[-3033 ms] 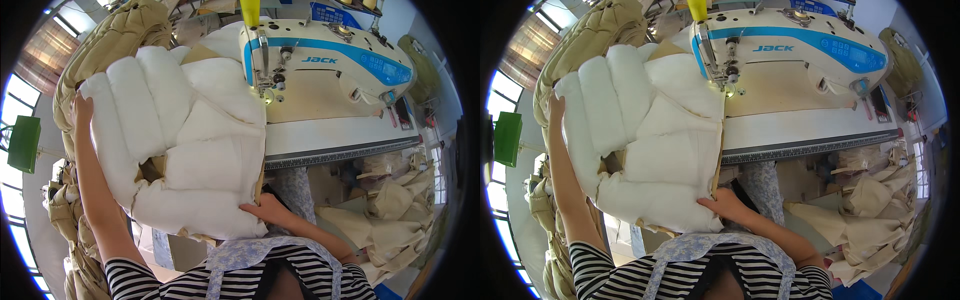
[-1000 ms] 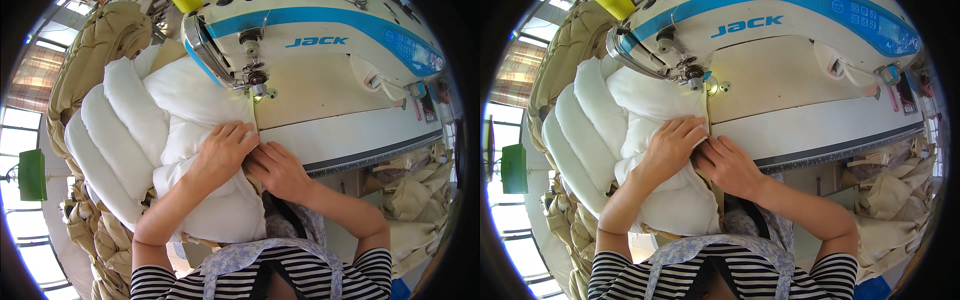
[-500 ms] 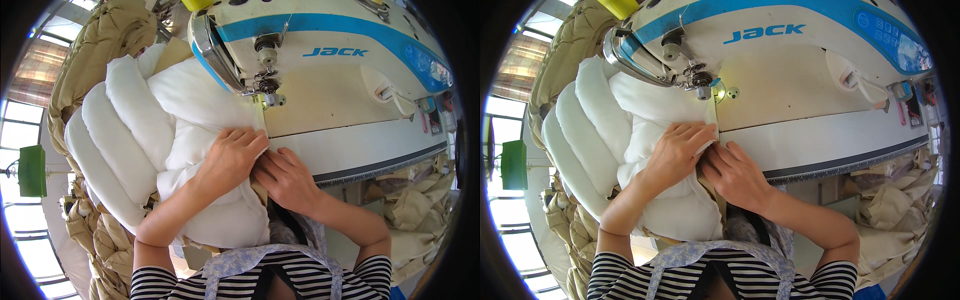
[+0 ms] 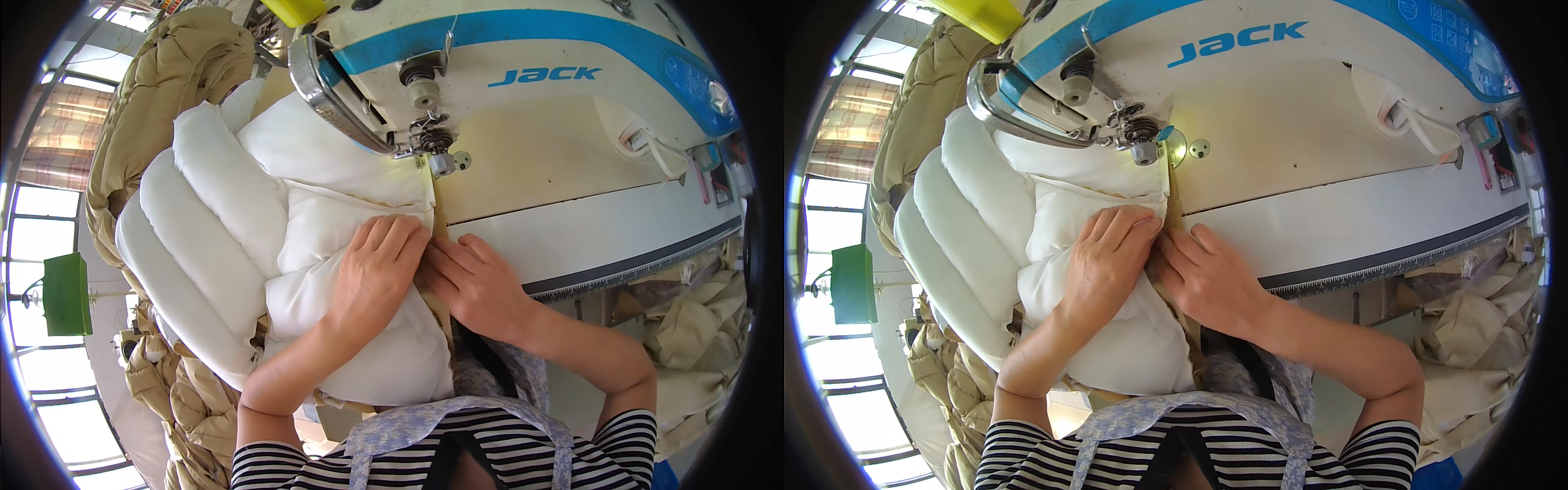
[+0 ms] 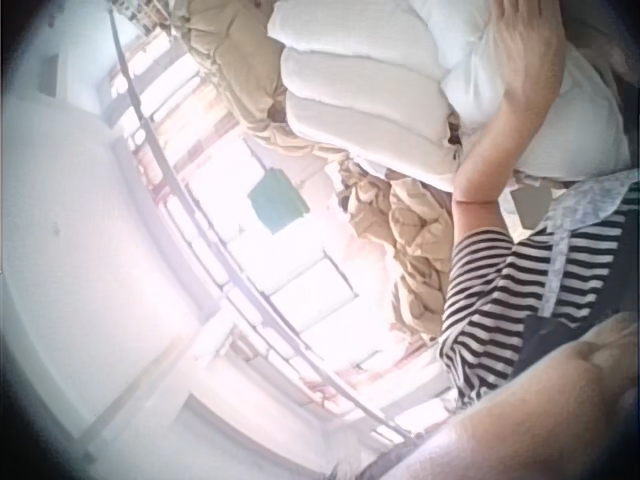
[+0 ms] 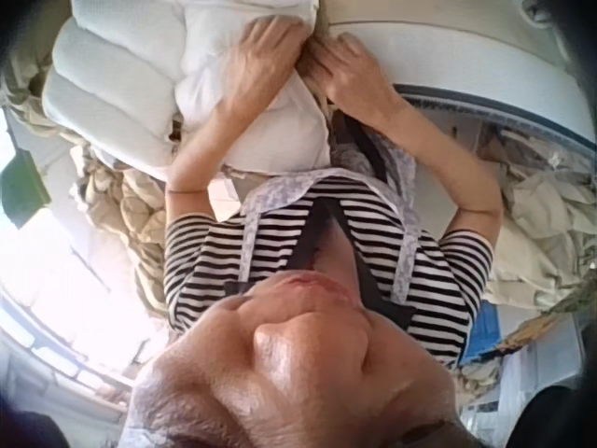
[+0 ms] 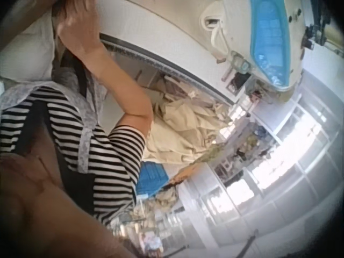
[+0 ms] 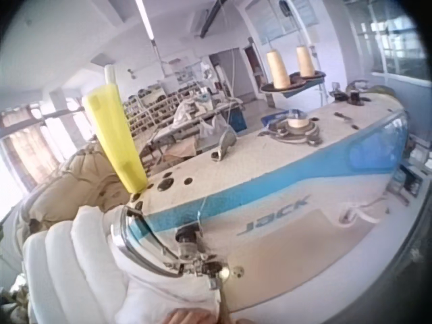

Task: The person sews a beige puffer jacket using a sewing machine, guiding the fabric under the needle and stitching along the edges. The person repeatedly adjusts and repositions the jacket to align seams and continues sewing different sections.

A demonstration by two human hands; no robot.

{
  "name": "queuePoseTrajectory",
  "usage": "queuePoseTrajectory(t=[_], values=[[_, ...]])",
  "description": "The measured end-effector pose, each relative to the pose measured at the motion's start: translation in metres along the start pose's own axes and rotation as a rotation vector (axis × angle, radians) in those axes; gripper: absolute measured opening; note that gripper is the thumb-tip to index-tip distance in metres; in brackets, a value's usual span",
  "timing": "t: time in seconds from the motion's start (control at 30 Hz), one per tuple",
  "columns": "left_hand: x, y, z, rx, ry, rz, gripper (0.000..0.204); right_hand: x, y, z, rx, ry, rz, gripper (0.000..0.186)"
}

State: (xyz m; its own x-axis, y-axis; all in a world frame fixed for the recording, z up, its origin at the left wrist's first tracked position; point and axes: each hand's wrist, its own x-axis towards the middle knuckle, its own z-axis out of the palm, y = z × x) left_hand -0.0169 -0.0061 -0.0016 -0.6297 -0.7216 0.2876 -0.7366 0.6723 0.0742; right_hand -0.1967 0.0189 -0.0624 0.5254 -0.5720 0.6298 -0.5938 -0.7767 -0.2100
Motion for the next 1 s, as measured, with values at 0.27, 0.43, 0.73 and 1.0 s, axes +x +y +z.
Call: queuePoseTrajectory(t=[0.27, 0.43, 0.73, 1.0], values=[[0.002, -0.002, 0.009, -0.100, 0.006, 0.022, 0.025, -0.008, -0.004, -0.001, 0.045, -0.031, 0.014, 0.028], [0.003, 0.000, 0.009, -0.121, 0.016, 0.002, 0.020, -0.006, -0.005, -0.002, 0.057, -0.026, 0.025, 0.027], [0.010, -0.011, 0.021, -0.023, 0.007, 0.017, 0.018, 0.002, 0.001, -0.004, -0.007, -0.059, 0.027, 0.025], [0.022, -0.037, 0.031, -0.012, 0.054, 0.084, 0.019, 0.010, 0.011, 0.006, -0.078, -0.077, 0.037, 0.027]])
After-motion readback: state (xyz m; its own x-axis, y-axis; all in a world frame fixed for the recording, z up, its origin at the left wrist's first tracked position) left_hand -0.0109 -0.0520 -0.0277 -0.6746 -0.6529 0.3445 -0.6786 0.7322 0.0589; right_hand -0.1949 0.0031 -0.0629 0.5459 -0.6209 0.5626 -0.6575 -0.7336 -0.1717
